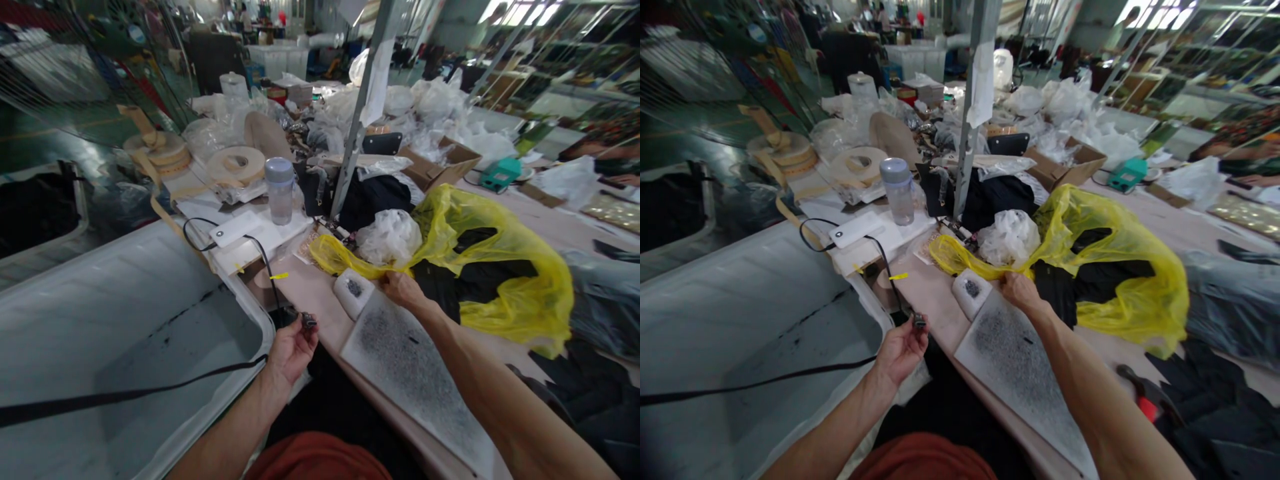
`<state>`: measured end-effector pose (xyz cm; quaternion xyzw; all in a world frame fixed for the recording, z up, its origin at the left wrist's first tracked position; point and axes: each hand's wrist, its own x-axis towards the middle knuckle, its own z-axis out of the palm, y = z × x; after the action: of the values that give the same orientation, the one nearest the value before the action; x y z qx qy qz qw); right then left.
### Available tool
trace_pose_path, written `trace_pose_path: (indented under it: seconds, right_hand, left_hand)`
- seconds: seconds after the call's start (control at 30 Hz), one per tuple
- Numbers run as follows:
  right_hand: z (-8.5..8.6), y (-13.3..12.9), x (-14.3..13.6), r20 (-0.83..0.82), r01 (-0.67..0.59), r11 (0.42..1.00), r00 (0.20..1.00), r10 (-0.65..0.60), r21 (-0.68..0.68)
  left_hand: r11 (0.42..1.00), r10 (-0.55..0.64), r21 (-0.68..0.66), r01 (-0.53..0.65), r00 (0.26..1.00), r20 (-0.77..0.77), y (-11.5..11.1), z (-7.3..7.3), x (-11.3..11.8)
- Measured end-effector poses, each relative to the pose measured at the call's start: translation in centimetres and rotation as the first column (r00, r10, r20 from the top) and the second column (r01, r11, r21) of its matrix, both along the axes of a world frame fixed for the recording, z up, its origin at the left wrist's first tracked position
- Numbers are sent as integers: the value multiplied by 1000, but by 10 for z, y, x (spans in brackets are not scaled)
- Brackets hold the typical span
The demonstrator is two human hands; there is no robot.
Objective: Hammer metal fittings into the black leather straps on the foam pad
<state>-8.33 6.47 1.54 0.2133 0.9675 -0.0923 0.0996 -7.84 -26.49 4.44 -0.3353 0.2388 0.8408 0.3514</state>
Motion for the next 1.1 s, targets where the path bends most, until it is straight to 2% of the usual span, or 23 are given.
trace_pose_path:
  seconds: [0.1,0.27,0.47,0.53,0.6,0.63,0.7,0.73,0.77,0.8,0.87,0.93,1.0,1.1]
  right_hand:
    - [0,-1,-4,55,-28,999,998,26,37]
    - [9,1,0,125,8,996,992,-20,94]
    - [33,16,40,174,28,993,984,-48,112]
    - [45,12,59,109,63,996,992,-69,59]
    - [59,-6,76,-76,139,978,985,-152,-153]
    - [67,-22,83,-186,164,936,955,-229,-312]
    - [80,-63,95,-365,112,772,833,-417,-626]
    - [85,-87,98,-403,63,696,776,-485,-715]
    - [89,-111,101,-429,16,647,736,-524,-763]
    - [91,-135,102,-448,-21,622,713,-539,-783]
    - [90,-174,100,-497,-106,611,697,-517,-784]
    - [86,-200,97,-524,-158,609,699,-487,-777]
    - [83,-212,95,-543,-178,625,702,-461,-760]
    - [82,-215,95,-596,-201,682,689,-412,-703]
  left_hand:
    - [1000,-15,-13,15,1000,-19,-1,1,5]
    - [998,-14,56,15,1000,-8,-6,4,10]
    - [997,31,69,-33,999,31,-7,5,14]
    - [997,36,64,-39,999,36,-5,4,16]
    - [997,35,63,-38,998,45,-3,2,17]
    - [997,31,65,-34,998,50,-1,1,18]
    - [997,21,70,-25,998,58,2,-1,19]
    - [997,17,72,-21,998,59,4,-1,20]
    - [997,15,71,-19,998,58,6,-2,21]
    - [998,13,68,-17,998,54,8,-2,21]
    - [998,14,54,-16,999,43,11,-1,21]
    - [999,14,36,-15,999,44,12,0,22]
    - [1000,18,20,-19,999,48,12,2,22]
    - [999,38,11,-39,998,41,10,5,21]
